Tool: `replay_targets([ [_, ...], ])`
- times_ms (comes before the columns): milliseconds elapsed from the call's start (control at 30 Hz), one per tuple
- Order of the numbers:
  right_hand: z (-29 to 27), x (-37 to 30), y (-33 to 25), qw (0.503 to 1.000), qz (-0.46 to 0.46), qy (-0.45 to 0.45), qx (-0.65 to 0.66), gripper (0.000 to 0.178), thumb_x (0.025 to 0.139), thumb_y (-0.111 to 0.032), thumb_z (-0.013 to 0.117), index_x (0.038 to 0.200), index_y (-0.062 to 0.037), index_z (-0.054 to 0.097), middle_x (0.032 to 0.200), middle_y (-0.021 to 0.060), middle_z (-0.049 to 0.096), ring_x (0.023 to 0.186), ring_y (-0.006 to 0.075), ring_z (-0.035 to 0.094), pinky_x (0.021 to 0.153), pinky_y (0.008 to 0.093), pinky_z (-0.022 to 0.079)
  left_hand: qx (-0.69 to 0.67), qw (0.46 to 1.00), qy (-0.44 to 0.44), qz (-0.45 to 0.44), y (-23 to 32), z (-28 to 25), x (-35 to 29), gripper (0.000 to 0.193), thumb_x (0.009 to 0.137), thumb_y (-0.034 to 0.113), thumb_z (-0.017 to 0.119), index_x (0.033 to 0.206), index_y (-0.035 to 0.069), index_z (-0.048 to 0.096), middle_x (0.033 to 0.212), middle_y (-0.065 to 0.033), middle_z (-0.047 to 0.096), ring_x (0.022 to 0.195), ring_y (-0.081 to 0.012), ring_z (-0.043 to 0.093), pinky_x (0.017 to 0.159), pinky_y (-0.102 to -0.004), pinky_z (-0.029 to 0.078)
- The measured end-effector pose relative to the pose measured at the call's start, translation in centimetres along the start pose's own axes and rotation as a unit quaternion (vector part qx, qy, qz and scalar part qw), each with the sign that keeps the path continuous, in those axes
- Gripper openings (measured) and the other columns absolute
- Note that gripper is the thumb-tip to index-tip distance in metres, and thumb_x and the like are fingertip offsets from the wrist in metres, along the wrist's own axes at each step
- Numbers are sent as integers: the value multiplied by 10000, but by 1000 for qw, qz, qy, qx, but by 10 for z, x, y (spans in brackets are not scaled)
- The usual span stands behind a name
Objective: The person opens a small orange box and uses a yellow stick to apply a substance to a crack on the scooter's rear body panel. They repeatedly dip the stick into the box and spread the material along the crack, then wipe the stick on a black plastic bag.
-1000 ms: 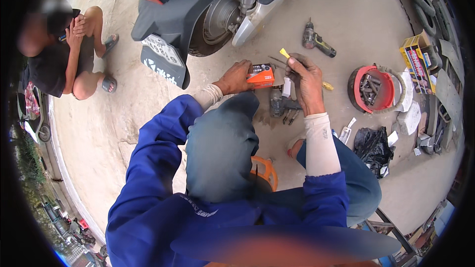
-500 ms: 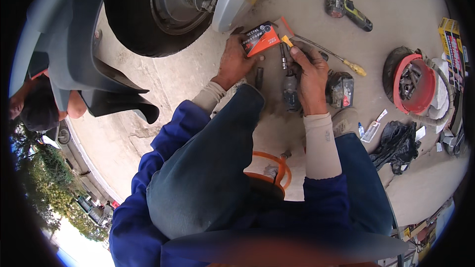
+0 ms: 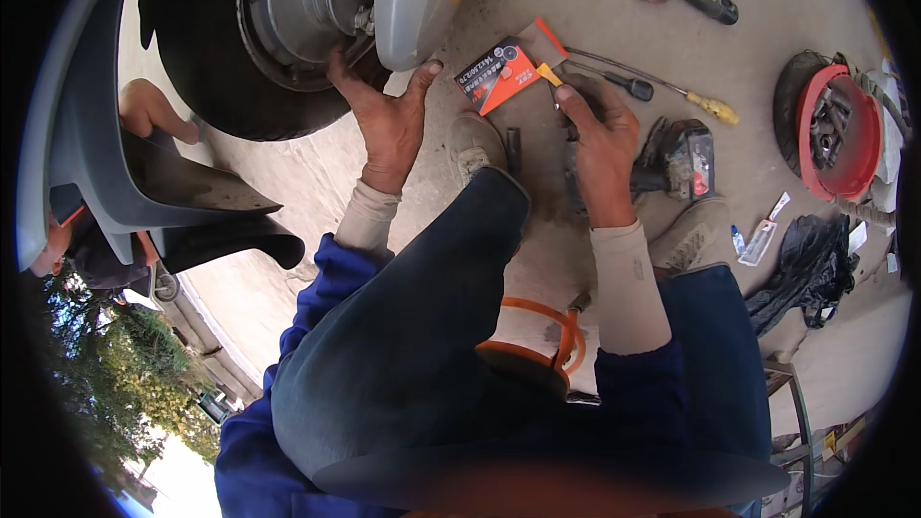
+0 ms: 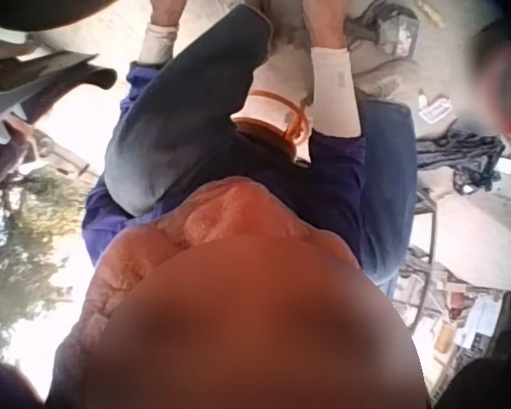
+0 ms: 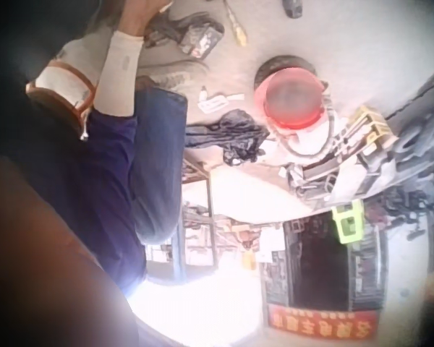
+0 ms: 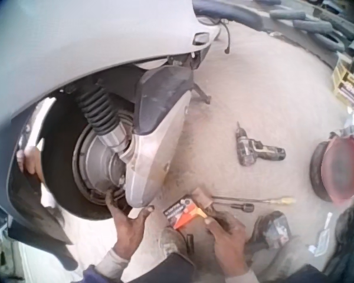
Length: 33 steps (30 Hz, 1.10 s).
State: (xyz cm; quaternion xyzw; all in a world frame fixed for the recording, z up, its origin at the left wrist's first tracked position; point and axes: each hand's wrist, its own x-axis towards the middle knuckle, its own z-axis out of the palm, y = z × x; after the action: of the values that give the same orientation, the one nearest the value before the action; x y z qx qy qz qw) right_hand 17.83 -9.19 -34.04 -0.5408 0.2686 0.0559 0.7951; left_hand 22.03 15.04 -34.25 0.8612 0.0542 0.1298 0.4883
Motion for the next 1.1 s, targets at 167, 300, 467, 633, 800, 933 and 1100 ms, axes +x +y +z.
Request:
replay_targets([
  [167,-2,-2,10,1000,-17,20,14,207,989,-79,768,1167,27,765,922,4,719,811,72,591,745,242,497,43,999,-8,26,10,-2,6,1200,832,116,952,1617,-62,62,1521,-257,393,1405,-337,460,1237,-451,371],
  [300,1,-3,16,999,-27,22,33,204,994,-85,769,1168,22,766,917,1,718,808,68,587,738,239,494,-2,1000,-10,21,14,-1,8,1158,837,110,945,1608,-65,99,1506,-262,398,1386,-340,470,1227,-446,368],
  [467,9,-7,20,998,-28,37,36,204,998,-93,764,1163,27,765,902,-5,706,789,65,574,722,239,487,10,998,-21,50,0,-5,10,1090,860,103,926,1588,-72,133,1481,-273,420,1375,-337,475,1220,-448,354],
  [633,11,-4,26,999,-17,45,16,210,993,-91,754,1151,46,760,888,-3,699,768,63,564,704,240,480,25,998,-16,61,-6,-5,9,1038,876,72,900,1577,-73,148,1484,-277,410,1376,-337,470,1219,-449,346],
  [800,16,1,29,997,-25,53,-51,216,972,-82,755,1137,57,753,891,14,717,781,78,594,711,254,496,-6,998,-17,55,3,1,7,1002,891,36,868,1577,-70,146,1481,-271,402,1369,-339,473,1220,-456,343],
  [933,16,9,45,985,-81,59,-139,202,950,-106,763,1101,29,766,894,68,769,776,133,668,737,299,537,49,994,-11,98,-7,0,9,1033,907,63,878,1592,-54,113,1429,-248,471,1289,-305,550,1119,-403,485],
  [1100,17,17,56,941,-163,76,-286,184,910,-151,780,1022,-6,778,886,161,787,755,282,757,746,379,580,-6,997,-5,74,5,3,7,1031,891,70,884,1586,-54,133,1429,-231,456,1317,-315,519,1157,-425,426],
])
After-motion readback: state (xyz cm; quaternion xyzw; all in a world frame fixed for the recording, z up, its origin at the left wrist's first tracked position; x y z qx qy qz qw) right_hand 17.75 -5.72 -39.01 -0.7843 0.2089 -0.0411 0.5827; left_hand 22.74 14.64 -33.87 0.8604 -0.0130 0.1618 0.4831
